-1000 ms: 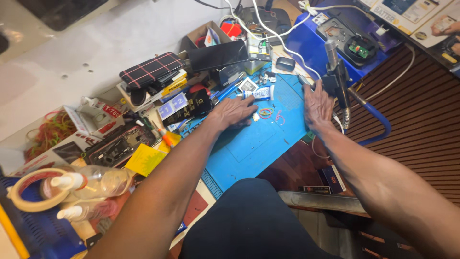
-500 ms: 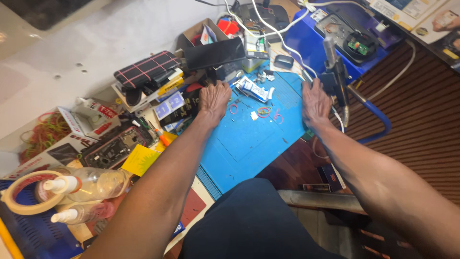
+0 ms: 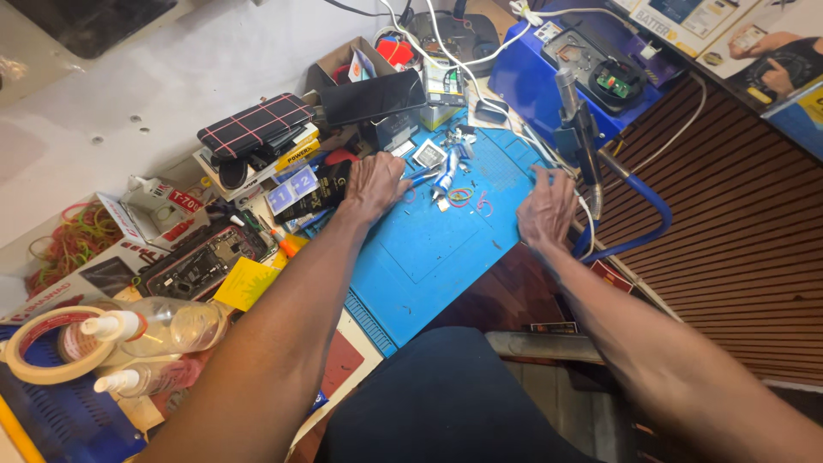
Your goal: The person picks up a phone and uses a prying tool to separate the screen from the back casing, then uses a screwdriver to remove internal components.
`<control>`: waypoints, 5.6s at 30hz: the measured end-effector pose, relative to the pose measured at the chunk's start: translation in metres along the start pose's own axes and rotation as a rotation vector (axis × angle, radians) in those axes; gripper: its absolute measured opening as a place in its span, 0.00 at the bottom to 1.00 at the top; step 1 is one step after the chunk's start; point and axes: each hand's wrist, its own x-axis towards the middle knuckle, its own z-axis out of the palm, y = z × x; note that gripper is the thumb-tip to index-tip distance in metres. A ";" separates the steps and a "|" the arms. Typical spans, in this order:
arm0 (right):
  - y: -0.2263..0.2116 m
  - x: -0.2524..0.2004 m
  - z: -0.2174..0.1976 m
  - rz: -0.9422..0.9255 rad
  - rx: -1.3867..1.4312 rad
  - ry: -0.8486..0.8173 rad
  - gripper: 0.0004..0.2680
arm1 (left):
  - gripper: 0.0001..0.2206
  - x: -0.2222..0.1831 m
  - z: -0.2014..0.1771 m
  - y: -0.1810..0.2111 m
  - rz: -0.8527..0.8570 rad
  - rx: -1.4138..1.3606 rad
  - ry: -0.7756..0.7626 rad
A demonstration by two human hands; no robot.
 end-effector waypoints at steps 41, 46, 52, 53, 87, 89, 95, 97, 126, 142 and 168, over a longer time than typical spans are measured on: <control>0.043 -0.046 0.002 0.567 1.107 -0.142 0.14 | 0.14 0.025 0.040 0.081 0.267 -0.331 -0.002; 0.033 -0.057 -0.009 0.755 1.141 -0.255 0.18 | 0.23 0.096 0.061 0.095 0.288 -0.310 -0.168; 0.026 -0.058 -0.019 0.723 1.189 -0.301 0.16 | 0.18 0.122 0.073 0.099 -0.068 -0.274 0.066; 0.026 -0.061 -0.020 0.720 1.191 -0.298 0.16 | 0.16 0.123 0.074 0.095 -0.114 -0.274 0.105; 0.011 -0.090 -0.018 0.841 1.581 -0.266 0.20 | 0.14 -0.050 0.020 0.007 -0.085 0.273 0.320; 0.005 -0.088 -0.010 0.819 1.584 -0.262 0.20 | 0.33 -0.064 0.006 -0.006 -0.266 0.204 0.397; 0.003 -0.091 0.013 0.790 1.423 -0.258 0.21 | 0.47 -0.070 -0.019 -0.025 -0.453 0.002 0.044; 0.010 -0.103 0.015 0.807 1.328 -0.256 0.21 | 0.48 -0.065 -0.007 -0.022 -0.435 -0.027 0.006; 0.000 -0.098 0.007 0.772 1.022 -0.300 0.17 | 0.12 -0.084 -0.001 -0.043 -0.199 0.141 0.022; -0.012 -0.109 -0.014 0.810 1.265 -0.407 0.18 | 0.19 -0.092 -0.019 -0.095 -0.421 0.087 -0.107; 0.000 -0.112 -0.001 0.711 1.277 -0.329 0.12 | 0.24 -0.076 -0.017 -0.088 -0.514 0.123 0.123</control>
